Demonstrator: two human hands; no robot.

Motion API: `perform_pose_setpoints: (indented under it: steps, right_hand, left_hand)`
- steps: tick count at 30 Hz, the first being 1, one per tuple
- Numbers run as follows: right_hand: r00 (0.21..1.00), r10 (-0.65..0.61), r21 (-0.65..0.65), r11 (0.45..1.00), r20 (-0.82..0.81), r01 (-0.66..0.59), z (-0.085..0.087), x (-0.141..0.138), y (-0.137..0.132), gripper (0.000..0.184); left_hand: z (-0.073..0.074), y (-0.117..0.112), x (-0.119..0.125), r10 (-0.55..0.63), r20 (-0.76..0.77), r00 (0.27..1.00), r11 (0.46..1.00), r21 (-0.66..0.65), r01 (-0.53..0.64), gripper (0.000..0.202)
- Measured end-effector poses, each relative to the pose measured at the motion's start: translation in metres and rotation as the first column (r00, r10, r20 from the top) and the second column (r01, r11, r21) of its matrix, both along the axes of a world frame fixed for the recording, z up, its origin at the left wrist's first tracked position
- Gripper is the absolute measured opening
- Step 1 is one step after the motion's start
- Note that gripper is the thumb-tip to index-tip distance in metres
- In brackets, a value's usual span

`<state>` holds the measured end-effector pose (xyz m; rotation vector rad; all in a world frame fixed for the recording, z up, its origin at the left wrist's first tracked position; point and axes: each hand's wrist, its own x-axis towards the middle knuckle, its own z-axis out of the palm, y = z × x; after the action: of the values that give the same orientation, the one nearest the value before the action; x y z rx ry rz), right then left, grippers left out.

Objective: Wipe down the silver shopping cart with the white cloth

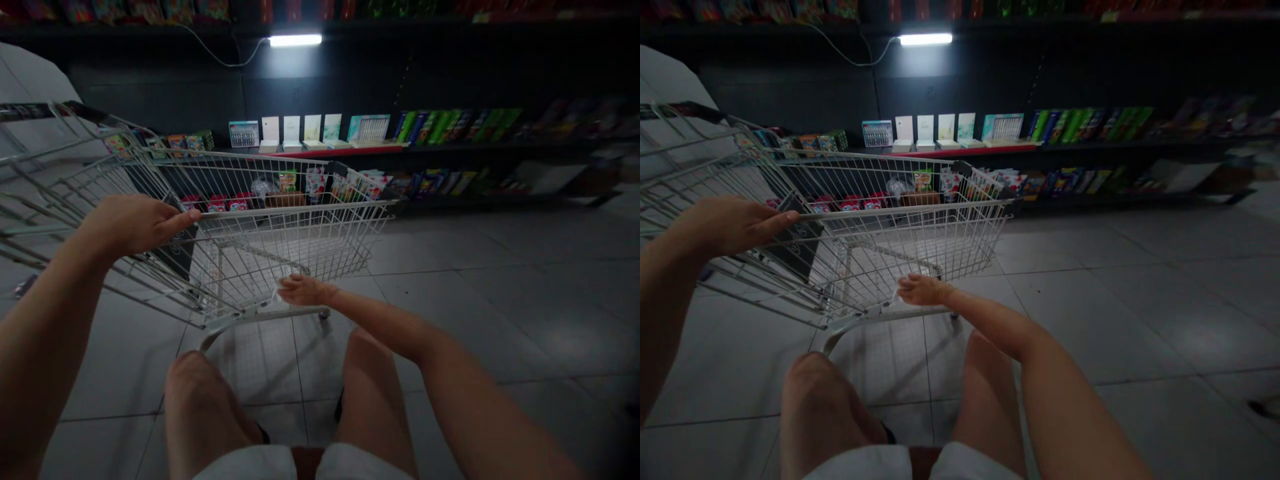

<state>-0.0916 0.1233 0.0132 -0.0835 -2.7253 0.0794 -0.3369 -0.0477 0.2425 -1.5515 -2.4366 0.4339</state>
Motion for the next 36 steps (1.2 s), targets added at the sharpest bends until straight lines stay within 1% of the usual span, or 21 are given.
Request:
perform_pose_setpoints:
  steps: [2, 4, 6, 7, 9, 10, 14, 15, 16, 17, 19, 21, 23, 24, 25, 27, 29, 31, 32, 34, 36]
  right_hand:
    - [0.999, 0.039, 0.085, 0.996, -0.003, -0.038, 0.020, -0.008, 0.017, 0.018]
    - [0.993, 0.037, 0.211, 0.977, -0.109, -0.013, 0.047, -0.019, 0.034, 0.023]
    - [0.942, -0.051, 0.277, 0.949, -0.331, 0.149, 0.067, -0.032, 0.049, 0.027]
    - [0.889, -0.115, 0.260, 0.933, -0.444, 0.251, 0.071, -0.037, 0.055, 0.028]
    - [0.807, -0.193, 0.208, 0.909, -0.558, 0.361, 0.060, -0.043, 0.061, 0.026]
    - [0.808, -0.198, 0.202, 0.910, -0.556, 0.362, 0.046, -0.044, 0.062, 0.023]
    - [0.929, -0.156, 0.226, 0.944, -0.337, 0.240, -0.023, -0.029, 0.054, 0.018]
    - [0.945, -0.157, 0.227, 0.947, -0.285, 0.226, -0.031, -0.024, 0.050, 0.020]
    - [0.958, -0.154, 0.228, 0.951, -0.242, 0.210, -0.032, -0.018, 0.046, 0.021]
    - [0.968, -0.137, 0.230, 0.956, -0.209, 0.185, -0.024, -0.012, 0.042, 0.023]
    - [0.973, -0.079, 0.221, 0.967, -0.218, 0.128, 0.013, -0.002, 0.037, 0.025]
    - [0.930, -0.059, 0.173, 0.976, -0.363, 0.130, 0.067, 0.006, 0.035, 0.025]
    - [0.841, -0.124, 0.074, 0.979, -0.527, 0.190, 0.121, 0.009, 0.039, 0.030]
    - [0.828, -0.153, 0.023, 0.980, -0.539, 0.196, 0.145, 0.008, 0.042, 0.032]
    - [0.850, -0.176, -0.032, 0.982, -0.497, 0.184, 0.165, 0.004, 0.046, 0.033]
    - [0.953, -0.177, -0.170, 0.976, -0.245, 0.138, 0.195, -0.009, 0.056, 0.032]
    - [0.991, -0.096, -0.327, 0.937, 0.090, 0.121, 0.211, -0.029, 0.067, 0.030]
    - [0.940, 0.028, -0.413, 0.902, 0.340, 0.122, 0.219, -0.051, 0.074, 0.027]
    - [0.914, 0.074, -0.417, 0.902, 0.400, 0.109, 0.220, -0.063, 0.074, 0.024]
    - [0.917, 0.103, -0.359, 0.932, 0.384, 0.045, 0.214, -0.080, 0.070, 0.018]
    - [0.979, 0.069, -0.233, 0.972, 0.192, -0.023, 0.199, -0.085, 0.057, 0.018]
  left_hand:
    - [-0.001, 0.004, -0.001, 0.015, -0.013, 1.000, 1.000, 0.003, -0.015, 0.087]
    - [-0.001, 0.006, -0.003, 0.022, -0.028, 0.999, 1.000, -0.001, -0.022, 0.087]
    - [-0.001, 0.008, -0.005, 0.025, -0.030, 0.999, 1.000, -0.006, -0.025, 0.089]
    - [-0.001, 0.008, -0.006, 0.026, -0.027, 0.999, 1.000, -0.008, -0.026, 0.090]
    - [-0.001, 0.008, -0.006, 0.031, -0.021, 0.999, 0.999, -0.008, -0.031, 0.091]
    - [-0.001, 0.008, -0.005, 0.034, -0.021, 0.999, 0.999, -0.008, -0.034, 0.091]
    - [0.002, 0.005, 0.001, 0.001, -0.013, 1.000, 1.000, 0.001, -0.001, 0.091]
    - [0.002, 0.004, 0.002, -0.023, -0.006, 1.000, 1.000, 0.002, 0.023, 0.093]
    - [0.003, 0.002, 0.003, -0.044, -0.001, 0.999, 0.999, 0.002, 0.044, 0.095]
    - [0.003, 0.001, 0.004, -0.060, 0.000, 0.998, 0.998, 0.002, 0.060, 0.097]
    - [0.004, 0.000, 0.004, -0.056, -0.007, 0.998, 0.998, 0.004, 0.056, 0.099]
    - [0.003, -0.001, 0.003, -0.039, -0.003, 0.999, 0.999, -0.001, 0.039, 0.097]
    - [0.003, -0.001, 0.003, -0.051, -0.001, 0.999, 0.999, -0.006, 0.051, 0.094]
    - [0.003, -0.002, 0.003, -0.064, -0.005, 0.998, 0.998, -0.006, 0.064, 0.094]
    - [0.004, -0.003, 0.003, -0.074, -0.013, 0.997, 0.997, -0.004, 0.074, 0.094]
    - [0.005, -0.004, 0.004, -0.087, -0.027, 0.996, 0.996, 0.004, 0.087, 0.093]
    - [0.005, -0.007, 0.005, -0.096, -0.029, 0.995, 0.995, 0.001, 0.096, 0.091]
    - [0.005, -0.011, 0.007, -0.116, -0.028, 0.993, 0.993, 0.003, 0.116, 0.090]
    - [0.005, -0.013, 0.007, -0.120, -0.026, 0.992, 0.993, 0.007, 0.121, 0.090]
    - [0.004, -0.018, 0.009, -0.123, -0.012, 0.992, 0.992, 0.018, 0.123, 0.087]
    - [0.003, -0.023, 0.010, -0.130, 0.002, 0.992, 0.990, 0.051, 0.130, 0.081]
